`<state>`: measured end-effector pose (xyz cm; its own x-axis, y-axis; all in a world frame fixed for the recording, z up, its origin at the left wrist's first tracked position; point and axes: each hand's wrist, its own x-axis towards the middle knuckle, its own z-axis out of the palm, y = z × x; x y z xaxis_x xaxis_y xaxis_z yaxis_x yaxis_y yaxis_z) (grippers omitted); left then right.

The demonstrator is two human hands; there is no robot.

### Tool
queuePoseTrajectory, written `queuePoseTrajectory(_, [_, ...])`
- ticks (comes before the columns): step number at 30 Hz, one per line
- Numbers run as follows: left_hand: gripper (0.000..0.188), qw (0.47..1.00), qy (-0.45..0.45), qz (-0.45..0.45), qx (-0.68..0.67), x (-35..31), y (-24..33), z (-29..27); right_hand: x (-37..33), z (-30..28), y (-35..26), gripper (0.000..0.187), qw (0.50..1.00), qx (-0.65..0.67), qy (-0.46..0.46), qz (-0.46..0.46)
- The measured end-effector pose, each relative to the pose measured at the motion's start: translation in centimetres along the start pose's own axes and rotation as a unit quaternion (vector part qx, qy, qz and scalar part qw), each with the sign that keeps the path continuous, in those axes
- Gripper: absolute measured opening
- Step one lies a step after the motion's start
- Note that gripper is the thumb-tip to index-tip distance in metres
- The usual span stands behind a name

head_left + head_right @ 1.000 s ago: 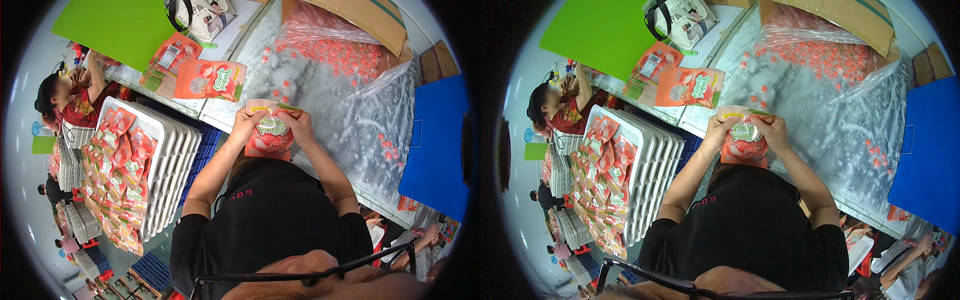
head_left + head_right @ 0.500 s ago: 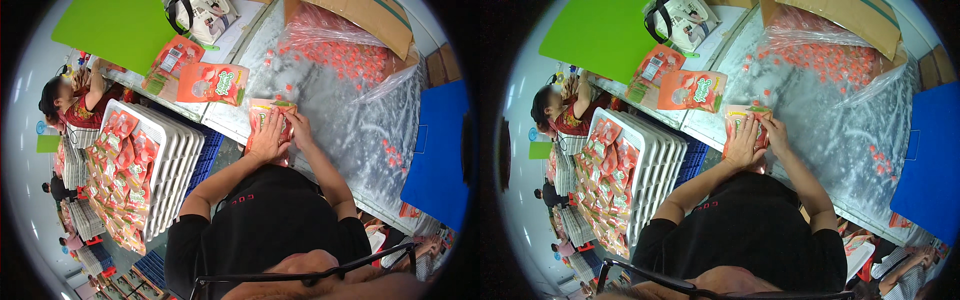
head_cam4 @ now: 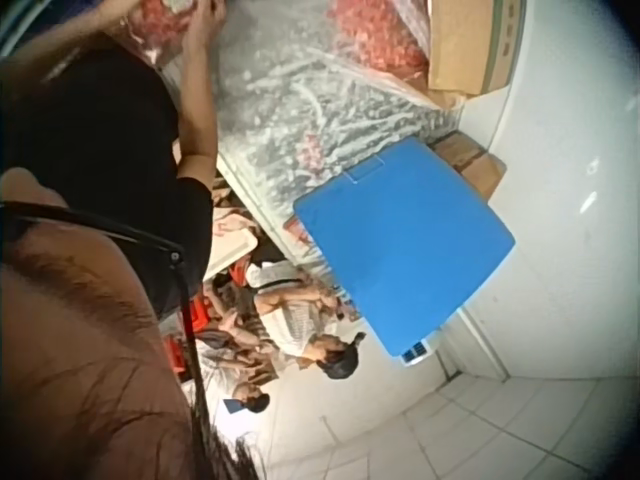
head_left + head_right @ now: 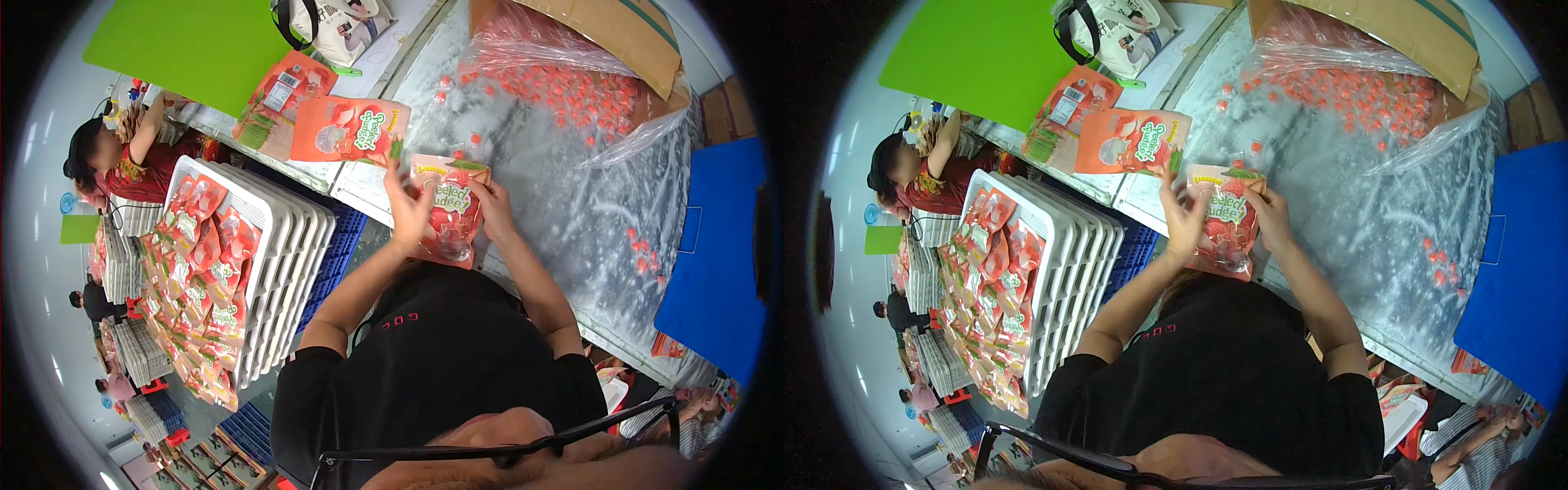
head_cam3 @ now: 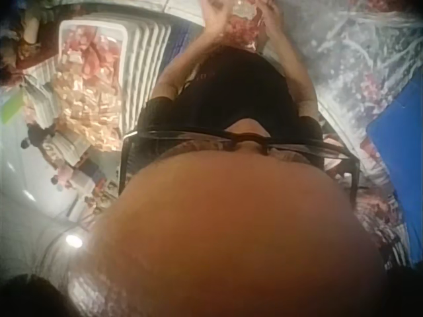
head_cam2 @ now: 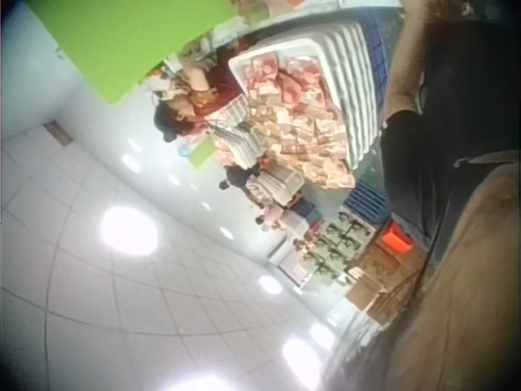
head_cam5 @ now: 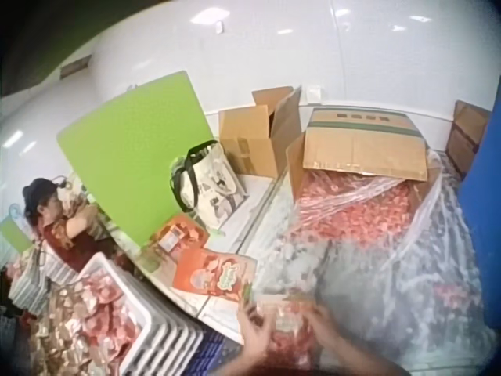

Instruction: Picking small red items from a table and placing them into individual plastic bags.

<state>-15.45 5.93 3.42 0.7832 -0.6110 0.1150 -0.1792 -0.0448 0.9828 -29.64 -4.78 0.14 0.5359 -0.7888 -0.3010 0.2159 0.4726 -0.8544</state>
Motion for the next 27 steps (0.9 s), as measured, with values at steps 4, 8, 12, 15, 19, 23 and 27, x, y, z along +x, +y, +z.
queuePoseTrajectory(4, [0.039, 0.916, -0.181, -0.26, -0.246, 4.3, -0.2, -3.7, 1.0, 1.5, -0.1, 0.014, 0.993, -0.1, -0.045, -0.053])
queuePoseTrajectory(8, [0.018, 0.881, -0.207, -0.287, -0.314, 3.4, -0.3, -4.0, -0.2, 3.8, -2.6, 0.012, 0.992, -0.08, -0.074, -0.061])
queuePoseTrajectory(12, [0.02, 0.922, -0.16, -0.19, -0.297, 2.4, -1.3, -4.1, 0.0, 4.1, -2.1, 0.018, 0.989, -0.06, -0.126, -0.056])
queuePoseTrajectory(15, [0.024, 0.928, -0.119, -0.181, -0.303, 1.6, 1.2, -7.3, -0.2, 5.9, -1.9, 0.017, 0.985, -0.023, -0.166, -0.031])
queuePoseTrajectory(19, [0.026, 0.948, -0.054, -0.146, -0.279, 1.3, 3.4, -10.6, 2.6, 6.9, -0.3, 0.02, 0.955, -0.119, -0.24, -0.128])
queuePoseTrajectory(23, [0.032, 0.987, 0.082, -0.108, -0.09, 2.4, 8.2, -16.8, 0.1, 12.9, -4.7, 0.039, 0.946, -0.119, -0.285, -0.097])
queuePoseTrajectory(27, [0.041, 0.896, 0.372, 0.137, -0.199, 5.0, 9.0, -28.1, 1.1, 11.8, -6.4, 0.04, 0.953, -0.123, -0.273, -0.04])
